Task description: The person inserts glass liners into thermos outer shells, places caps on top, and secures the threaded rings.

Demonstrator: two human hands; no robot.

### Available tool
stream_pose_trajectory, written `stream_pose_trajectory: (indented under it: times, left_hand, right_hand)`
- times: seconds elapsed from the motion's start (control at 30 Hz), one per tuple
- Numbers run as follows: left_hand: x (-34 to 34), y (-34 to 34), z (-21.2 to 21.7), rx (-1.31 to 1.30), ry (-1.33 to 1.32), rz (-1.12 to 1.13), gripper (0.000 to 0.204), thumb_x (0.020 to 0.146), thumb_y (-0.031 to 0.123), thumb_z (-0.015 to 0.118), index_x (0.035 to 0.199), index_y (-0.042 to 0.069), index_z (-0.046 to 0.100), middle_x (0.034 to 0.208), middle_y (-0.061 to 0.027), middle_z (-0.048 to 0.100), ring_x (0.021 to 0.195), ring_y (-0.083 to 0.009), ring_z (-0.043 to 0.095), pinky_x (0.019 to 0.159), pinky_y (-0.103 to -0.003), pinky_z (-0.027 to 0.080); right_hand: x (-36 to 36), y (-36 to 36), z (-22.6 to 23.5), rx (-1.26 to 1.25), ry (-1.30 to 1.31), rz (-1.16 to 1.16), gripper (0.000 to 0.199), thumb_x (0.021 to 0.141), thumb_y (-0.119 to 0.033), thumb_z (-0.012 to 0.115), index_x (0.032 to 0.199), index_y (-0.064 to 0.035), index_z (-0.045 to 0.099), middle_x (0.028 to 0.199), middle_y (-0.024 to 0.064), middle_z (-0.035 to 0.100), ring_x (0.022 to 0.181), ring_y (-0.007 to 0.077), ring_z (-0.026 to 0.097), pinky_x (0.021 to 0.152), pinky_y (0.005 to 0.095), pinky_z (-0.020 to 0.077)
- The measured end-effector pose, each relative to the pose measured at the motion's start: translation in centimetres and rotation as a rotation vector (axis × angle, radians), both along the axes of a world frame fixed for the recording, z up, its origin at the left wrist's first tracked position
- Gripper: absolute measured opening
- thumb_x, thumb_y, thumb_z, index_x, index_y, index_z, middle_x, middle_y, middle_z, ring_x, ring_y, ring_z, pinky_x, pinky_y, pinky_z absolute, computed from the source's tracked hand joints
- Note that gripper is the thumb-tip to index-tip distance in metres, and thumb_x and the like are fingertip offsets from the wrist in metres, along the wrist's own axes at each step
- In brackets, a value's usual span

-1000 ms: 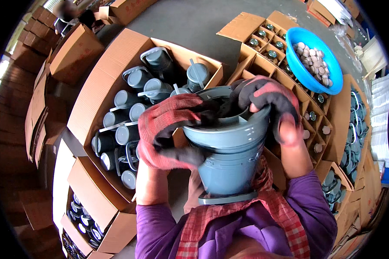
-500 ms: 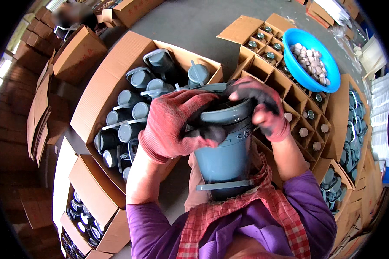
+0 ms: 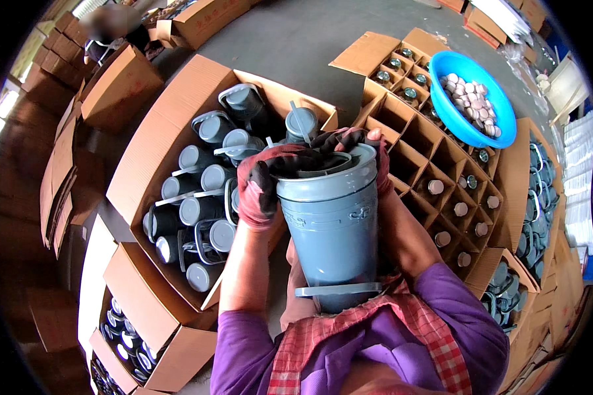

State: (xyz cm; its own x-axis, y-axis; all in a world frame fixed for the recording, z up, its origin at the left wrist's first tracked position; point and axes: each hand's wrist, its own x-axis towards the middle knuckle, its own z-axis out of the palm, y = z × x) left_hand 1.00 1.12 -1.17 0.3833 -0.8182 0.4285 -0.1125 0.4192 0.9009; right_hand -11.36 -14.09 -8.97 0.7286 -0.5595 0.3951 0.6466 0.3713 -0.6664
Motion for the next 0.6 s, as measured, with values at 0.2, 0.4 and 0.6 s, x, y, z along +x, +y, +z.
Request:
stream_pose_trajectory:
  times: [0.2,0.4,0.6]
  left_hand:
    - [-3.8,-0.9,7.6,0.005,-0.831,0.088,0.049,0.067,0.037,0.070,0.099,0.001,0.064,0.092,-0.0155,0.064,0.083,-0.0303,0.062,0.076,-0.036,0.048]
    - [2.4,0.4,-0.9,-0.074,-0.176,-0.016,0.048,0.079,0.046,0.063,0.096,0.001,0.065,0.102,-0.0152,0.064,0.091,-0.0295,0.062,0.086,-0.036,0.045]
    - [-2.9,-1.7,6.3,-0.112,-0.626,-0.004,0.054,0.075,0.050,0.064,0.095,0.000,0.065,0.092,-0.0168,0.063,0.091,-0.0333,0.061,0.083,-0.038,0.046]
  right_hand:
    - [0.4,1.1,2.6,0.433,-0.099,0.124,0.087,0.081,-0.073,0.033,0.137,-0.0068,0.033,0.140,0.0204,0.035,0.124,0.0307,0.041,0.102,0.0472,0.0350]
    - [-6.2,1.0,10.5,-0.992,0.344,-0.432,0.087,0.078,-0.078,0.029,0.104,-0.0048,0.067,0.094,0.0109,0.067,0.091,0.0254,0.063,0.093,0.0400,0.0434]
    - [-4.5,-1.2,6.2,0.032,0.236,0.106,0.089,0.075,-0.071,0.048,0.120,0.0064,0.051,0.116,0.0150,0.059,0.101,0.0242,0.059,0.088,0.0353,0.0477]
